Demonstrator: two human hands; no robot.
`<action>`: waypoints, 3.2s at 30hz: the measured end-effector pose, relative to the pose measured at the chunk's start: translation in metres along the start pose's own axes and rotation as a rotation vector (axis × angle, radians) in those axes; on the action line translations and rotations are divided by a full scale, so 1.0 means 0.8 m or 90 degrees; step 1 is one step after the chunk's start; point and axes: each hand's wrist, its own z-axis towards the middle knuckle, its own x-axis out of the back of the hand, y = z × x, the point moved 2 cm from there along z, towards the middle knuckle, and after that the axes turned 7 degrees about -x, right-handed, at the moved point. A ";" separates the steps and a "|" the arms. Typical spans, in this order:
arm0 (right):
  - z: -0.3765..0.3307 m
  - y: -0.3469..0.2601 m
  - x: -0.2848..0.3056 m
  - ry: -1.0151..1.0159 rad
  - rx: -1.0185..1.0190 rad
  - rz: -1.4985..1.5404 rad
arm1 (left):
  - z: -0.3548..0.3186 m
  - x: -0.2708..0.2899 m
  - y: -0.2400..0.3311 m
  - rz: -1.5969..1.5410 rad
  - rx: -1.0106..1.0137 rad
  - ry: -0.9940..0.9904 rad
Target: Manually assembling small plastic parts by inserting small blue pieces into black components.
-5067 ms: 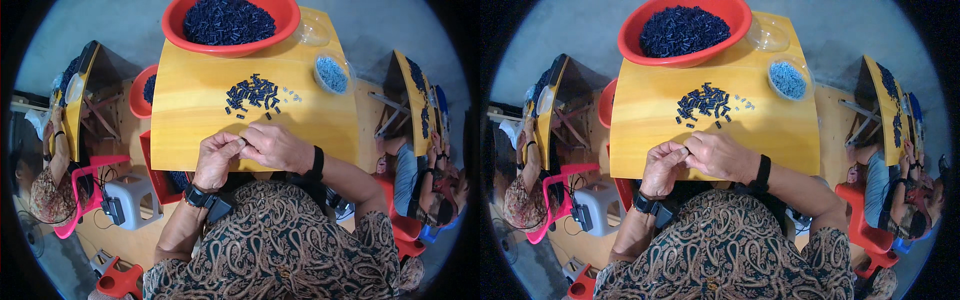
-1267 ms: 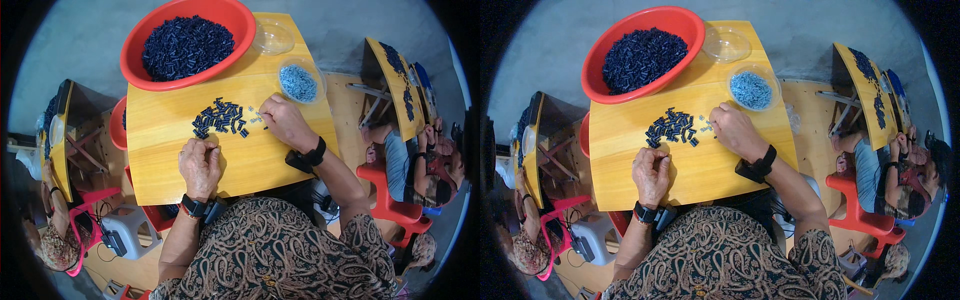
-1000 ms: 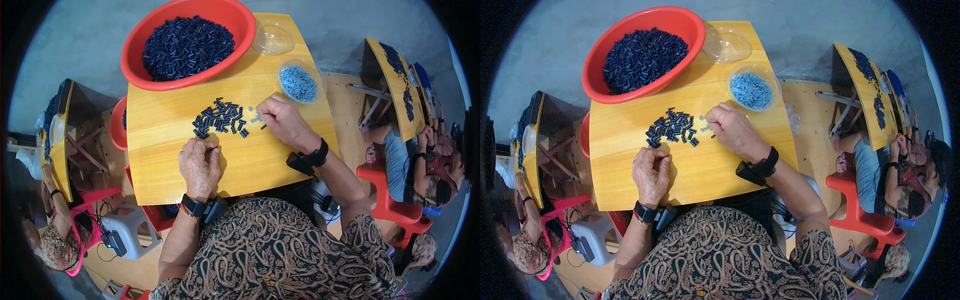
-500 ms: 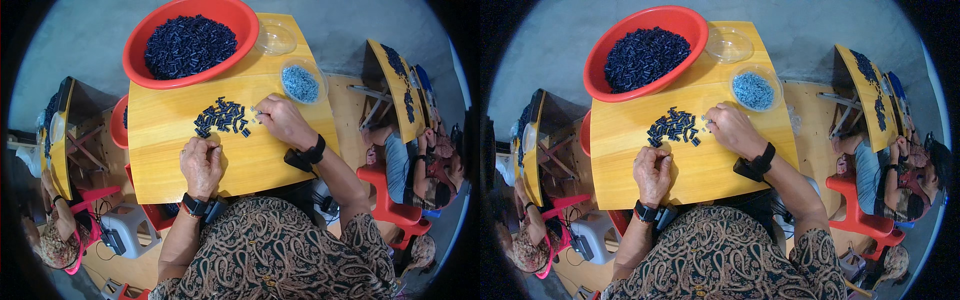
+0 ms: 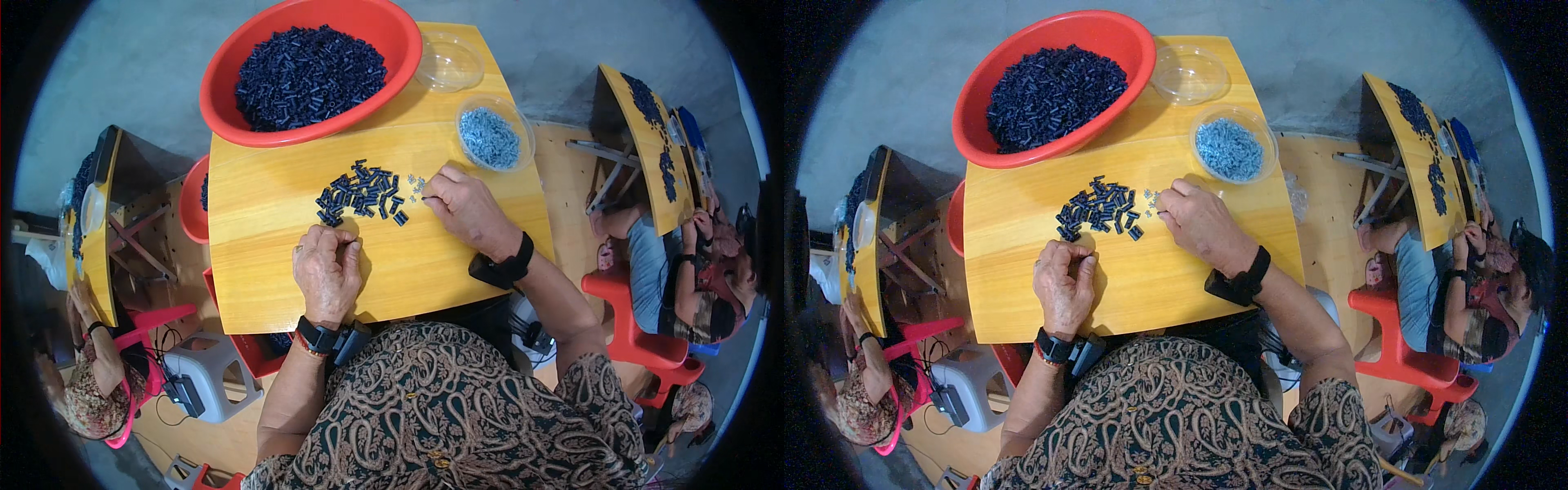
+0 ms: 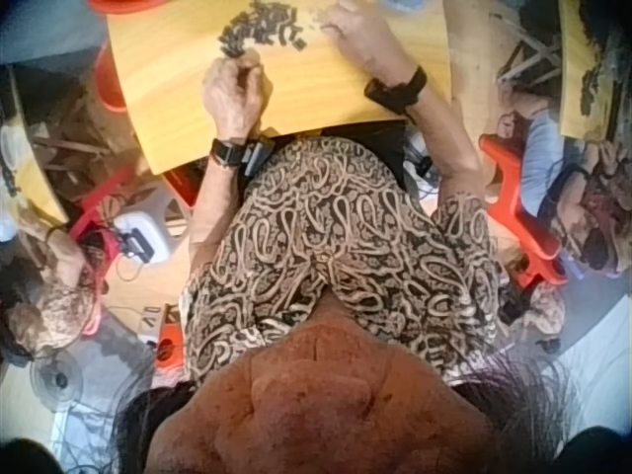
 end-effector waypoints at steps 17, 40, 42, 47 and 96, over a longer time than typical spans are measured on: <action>-0.003 -0.001 0.002 -0.029 0.004 0.022 | -0.001 -0.001 -0.003 -0.015 0.000 0.010; -0.009 -0.030 -0.022 0.015 0.028 0.163 | 0.001 -0.003 -0.004 -0.031 0.008 0.006; -0.003 -0.020 -0.009 0.041 -0.026 0.114 | 0.002 -0.002 -0.003 -0.027 0.008 0.006; 0.012 -0.018 0.002 0.042 -0.046 0.090 | 0.000 -0.003 -0.004 -0.014 0.003 0.007; 0.019 0.017 0.001 0.109 0.007 -0.083 | 0.001 -0.004 -0.001 -0.018 0.011 0.001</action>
